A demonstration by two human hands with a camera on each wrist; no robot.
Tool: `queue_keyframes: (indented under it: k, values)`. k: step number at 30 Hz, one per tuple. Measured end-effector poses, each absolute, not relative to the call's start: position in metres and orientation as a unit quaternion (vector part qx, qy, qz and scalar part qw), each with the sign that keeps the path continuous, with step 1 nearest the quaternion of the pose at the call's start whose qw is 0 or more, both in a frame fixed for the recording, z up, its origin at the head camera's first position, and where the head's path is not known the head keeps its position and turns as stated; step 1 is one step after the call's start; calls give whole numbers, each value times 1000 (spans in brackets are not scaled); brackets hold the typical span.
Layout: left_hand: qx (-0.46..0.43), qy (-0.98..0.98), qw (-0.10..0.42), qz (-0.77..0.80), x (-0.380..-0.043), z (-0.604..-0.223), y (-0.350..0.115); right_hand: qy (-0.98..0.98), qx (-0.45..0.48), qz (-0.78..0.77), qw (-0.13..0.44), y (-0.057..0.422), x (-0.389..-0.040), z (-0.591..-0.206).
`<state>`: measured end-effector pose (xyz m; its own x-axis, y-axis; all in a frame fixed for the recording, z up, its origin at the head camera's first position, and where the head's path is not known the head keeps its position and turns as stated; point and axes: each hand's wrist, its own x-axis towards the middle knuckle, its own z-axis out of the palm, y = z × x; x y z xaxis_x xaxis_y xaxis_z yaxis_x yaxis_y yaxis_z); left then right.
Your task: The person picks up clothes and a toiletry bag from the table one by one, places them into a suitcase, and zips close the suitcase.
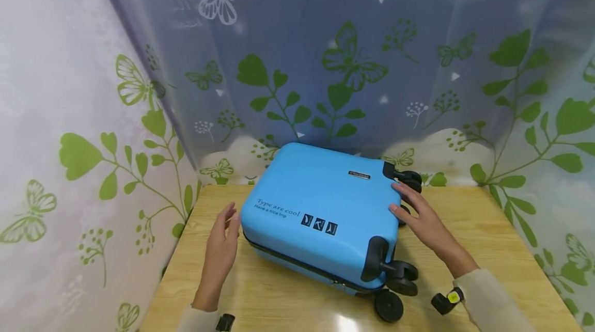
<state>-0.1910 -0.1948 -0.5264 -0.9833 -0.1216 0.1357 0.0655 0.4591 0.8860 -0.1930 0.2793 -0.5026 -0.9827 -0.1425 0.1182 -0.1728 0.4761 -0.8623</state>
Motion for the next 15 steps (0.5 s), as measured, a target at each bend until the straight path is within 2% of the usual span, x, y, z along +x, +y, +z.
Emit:
queue_keyframes:
  k: [4, 15]
  values:
    - [-2, -838, 28, -544, -198, -517, -184, -859, 91, 503, 17, 278, -191, -503]
    - [-22, -846, 5, -533, -222, -516, -184, -879, 43, 472, 55, 262, -161, -498]
